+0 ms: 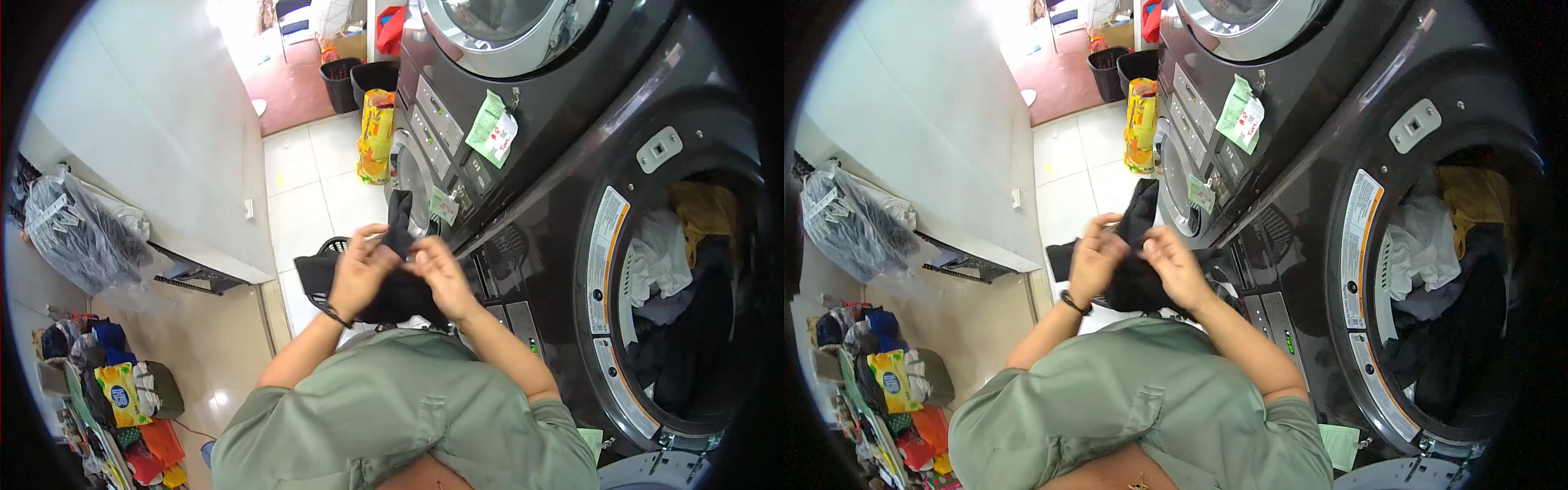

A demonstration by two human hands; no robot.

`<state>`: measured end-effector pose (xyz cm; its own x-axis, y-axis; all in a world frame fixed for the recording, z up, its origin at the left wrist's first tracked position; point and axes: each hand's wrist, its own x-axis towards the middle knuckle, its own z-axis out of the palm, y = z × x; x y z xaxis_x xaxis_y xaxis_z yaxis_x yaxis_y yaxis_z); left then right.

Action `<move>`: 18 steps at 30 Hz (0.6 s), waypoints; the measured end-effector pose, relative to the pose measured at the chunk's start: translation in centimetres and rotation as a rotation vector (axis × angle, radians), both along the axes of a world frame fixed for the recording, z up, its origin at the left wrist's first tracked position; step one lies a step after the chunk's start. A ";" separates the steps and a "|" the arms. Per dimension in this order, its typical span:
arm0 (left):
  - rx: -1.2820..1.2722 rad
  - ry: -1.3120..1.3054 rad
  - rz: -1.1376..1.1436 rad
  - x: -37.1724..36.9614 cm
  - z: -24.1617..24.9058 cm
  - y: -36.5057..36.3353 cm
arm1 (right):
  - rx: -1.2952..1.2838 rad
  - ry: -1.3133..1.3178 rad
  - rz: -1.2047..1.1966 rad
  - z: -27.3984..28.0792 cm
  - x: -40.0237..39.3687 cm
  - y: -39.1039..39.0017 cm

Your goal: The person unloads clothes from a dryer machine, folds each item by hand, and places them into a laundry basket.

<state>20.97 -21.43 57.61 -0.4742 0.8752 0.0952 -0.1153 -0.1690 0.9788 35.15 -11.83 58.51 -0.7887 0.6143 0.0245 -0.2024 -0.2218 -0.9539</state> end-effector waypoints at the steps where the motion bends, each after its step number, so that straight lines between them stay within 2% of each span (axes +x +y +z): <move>1: -0.065 0.611 0.177 1.3 -0.4 0.5 | -0.074 -0.025 0.104 -0.4 0.0 0.0; 2: -0.122 0.635 0.173 1.2 -1.5 0.6 | -0.150 -0.050 0.208 -0.9 0.1 0.0; 3: -0.179 0.433 0.086 0.5 -3.9 0.9 | -0.023 -0.067 0.252 -2.2 0.5 1.2; 4: -0.230 0.232 0.001 -0.4 -4.8 1.0 | 0.077 -0.169 0.174 -3.2 0.4 2.2; 5: -0.295 0.425 -0.061 -1.1 -5.6 0.6 | 0.440 -0.313 0.091 -3.6 1.0 3.5; 6: -0.293 0.259 -0.162 -1.4 -5.8 0.5 | 0.803 -0.455 0.004 -3.1 1.2 4.2; 7: -0.259 0.232 -0.207 -2.1 -5.9 0.3 | 1.088 -0.465 -0.067 -3.1 0.8 4.3; 10: -0.180 0.269 -0.299 -5.6 -5.4 0.6 | 1.428 -0.711 0.117 -6.8 0.3 5.0; 12: -0.280 0.337 -0.150 -8.5 -7.1 1.3 | 1.339 -0.889 0.308 -9.8 -0.5 7.2; 13: -0.261 0.418 -0.049 -9.7 -7.7 1.5 | 1.134 -0.935 0.258 -9.5 -1.3 7.2; 14: -0.242 0.499 0.055 -10.7 -8.3 1.7 | 1.093 -0.894 0.164 -9.3 -2.0 7.2; 16: -0.254 0.475 0.151 -12.3 -8.7 1.5 | 1.003 -0.813 -0.020 -8.6 -3.6 7.1; 18: -0.246 0.693 0.258 -13.5 -8.1 0.8 | 1.044 -0.678 -0.083 -6.7 -4.5 6.5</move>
